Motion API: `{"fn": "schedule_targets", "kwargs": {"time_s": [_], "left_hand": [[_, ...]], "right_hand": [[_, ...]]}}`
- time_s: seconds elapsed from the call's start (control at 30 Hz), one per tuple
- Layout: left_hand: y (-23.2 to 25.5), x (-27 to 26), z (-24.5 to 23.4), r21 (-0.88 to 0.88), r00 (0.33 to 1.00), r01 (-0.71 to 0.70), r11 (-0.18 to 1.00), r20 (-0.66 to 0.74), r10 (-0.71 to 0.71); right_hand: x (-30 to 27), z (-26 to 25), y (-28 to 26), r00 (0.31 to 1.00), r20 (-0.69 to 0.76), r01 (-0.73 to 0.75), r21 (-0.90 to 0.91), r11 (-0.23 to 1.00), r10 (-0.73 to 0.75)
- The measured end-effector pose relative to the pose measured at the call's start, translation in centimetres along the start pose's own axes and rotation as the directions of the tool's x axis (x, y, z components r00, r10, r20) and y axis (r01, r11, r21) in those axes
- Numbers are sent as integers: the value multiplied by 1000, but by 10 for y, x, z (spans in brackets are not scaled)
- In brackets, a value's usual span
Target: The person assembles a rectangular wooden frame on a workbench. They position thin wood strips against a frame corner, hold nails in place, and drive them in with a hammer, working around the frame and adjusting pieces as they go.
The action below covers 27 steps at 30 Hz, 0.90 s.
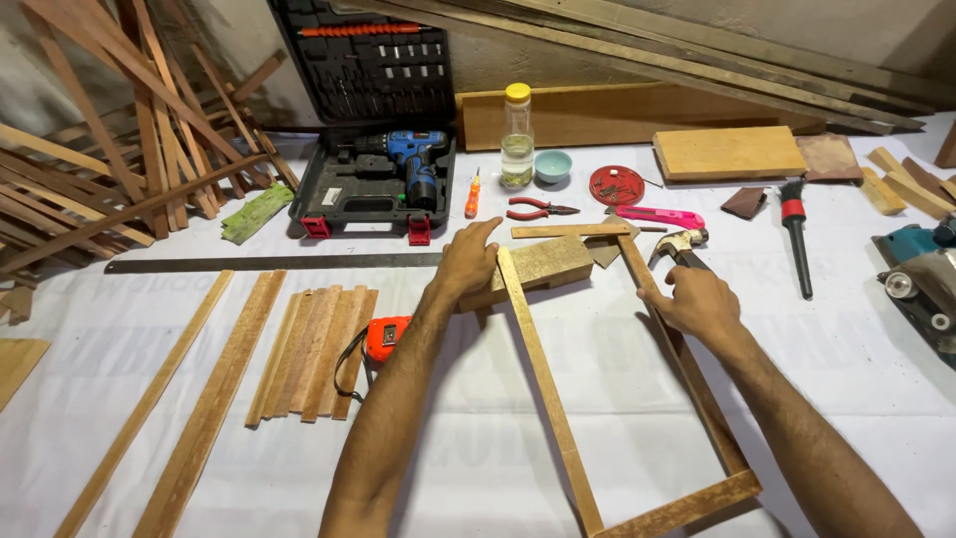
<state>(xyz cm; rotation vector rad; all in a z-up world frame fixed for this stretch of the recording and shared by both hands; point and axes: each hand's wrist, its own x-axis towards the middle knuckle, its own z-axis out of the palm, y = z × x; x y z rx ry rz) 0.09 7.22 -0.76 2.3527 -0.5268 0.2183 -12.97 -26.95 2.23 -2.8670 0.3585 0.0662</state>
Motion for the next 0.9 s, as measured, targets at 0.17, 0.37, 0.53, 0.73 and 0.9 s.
{"fn": "schedule_targets", "kwargs": {"time_s": [0.17, 0.37, 0.53, 0.73, 0.9], "left_hand": [[-7, -7, -1, 39, 998, -35, 999, -42, 36], [-12, -19, 3, -74, 997, -57, 996, -64, 52], [6, -28, 0, -165, 993, 109, 980, -29, -115], [-8, -31, 13, -302, 984, 50, 952, -147, -98], [12, -38, 0, -193, 973, 114, 975, -176, -149]], "right_hand": [[46, 11, -42, 885, -279, 379, -34, 925, -373], [104, 24, -121, 827, -131, 555, 40, 831, -546], [143, 43, -133, 732, -44, 679, 138, 721, -680], [125, 25, -151, 582, -40, 803, 190, 565, -812], [113, 38, -153, 622, 60, 774, 103, 625, -781]]}}
